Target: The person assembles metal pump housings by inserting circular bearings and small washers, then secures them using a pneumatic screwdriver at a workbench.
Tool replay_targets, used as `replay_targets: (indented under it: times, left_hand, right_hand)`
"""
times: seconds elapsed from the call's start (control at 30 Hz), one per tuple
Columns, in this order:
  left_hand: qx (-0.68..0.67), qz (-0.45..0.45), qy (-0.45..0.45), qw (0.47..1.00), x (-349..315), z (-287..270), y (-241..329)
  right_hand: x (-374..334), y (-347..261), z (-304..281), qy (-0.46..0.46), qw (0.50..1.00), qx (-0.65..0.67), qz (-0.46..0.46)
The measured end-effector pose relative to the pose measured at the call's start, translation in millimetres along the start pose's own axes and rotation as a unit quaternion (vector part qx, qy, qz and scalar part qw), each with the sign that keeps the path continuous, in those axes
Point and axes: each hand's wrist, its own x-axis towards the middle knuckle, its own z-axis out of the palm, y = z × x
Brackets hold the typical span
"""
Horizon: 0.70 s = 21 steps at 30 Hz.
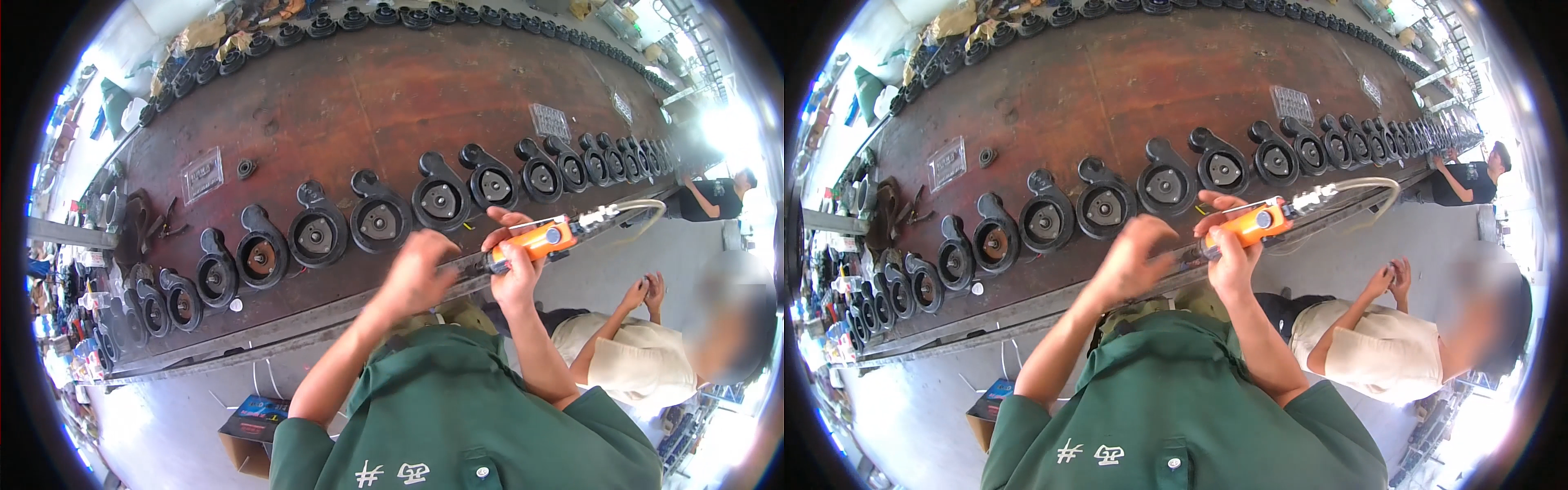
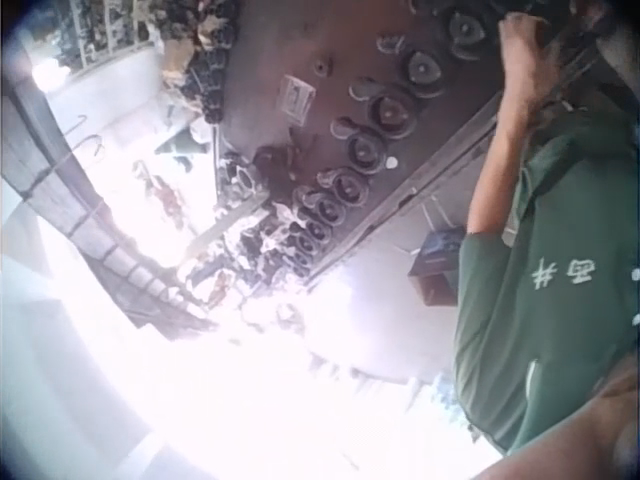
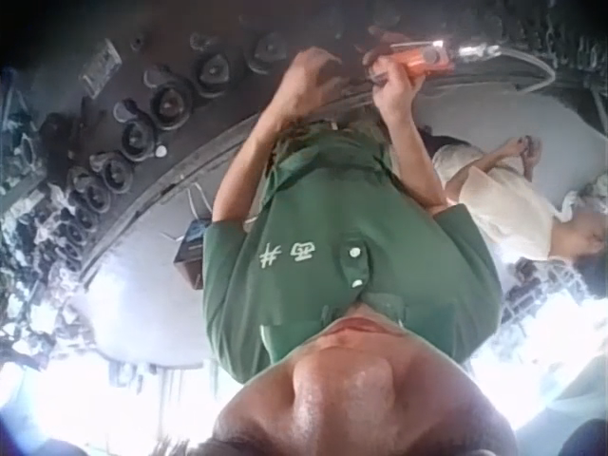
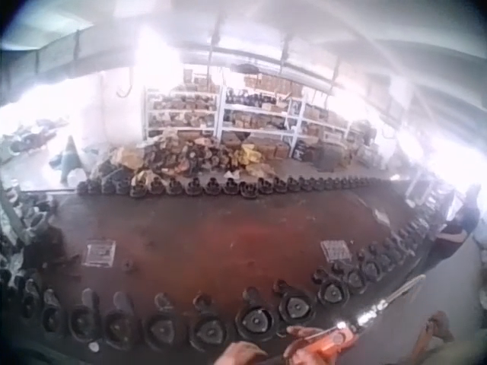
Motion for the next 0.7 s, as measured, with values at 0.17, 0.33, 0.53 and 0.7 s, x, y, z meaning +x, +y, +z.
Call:
replay_targets:
  times: [0.17, 0.33, 0.53, 0.7]
  left_hand:
    - [0.223, -0.044, 0.047, 0.973, 59.4, -36.4, -28.9]
    - [0.337, -0.120, -0.011, 0.934, 90.0, -21.2, -35.1]
    - [0.365, -0.110, 0.004, 0.924, 91.8, -4.8, -48.0]
    - [0.382, -0.115, -0.034, 0.916, 96.3, -4.5, -41.1]
  right_hand:
    - [56.7, -13.1, -19.2, -0.136, 0.982, -0.049, -0.120]
    - [98.4, -15.3, -18.0, -0.160, 0.985, -0.013, -0.060]
    - [128.8, 24.6, -15.8, -0.132, 0.991, 0.017, -0.017]
    - [128.7, 52.3, -11.8, -0.131, 0.988, 0.080, 0.017]
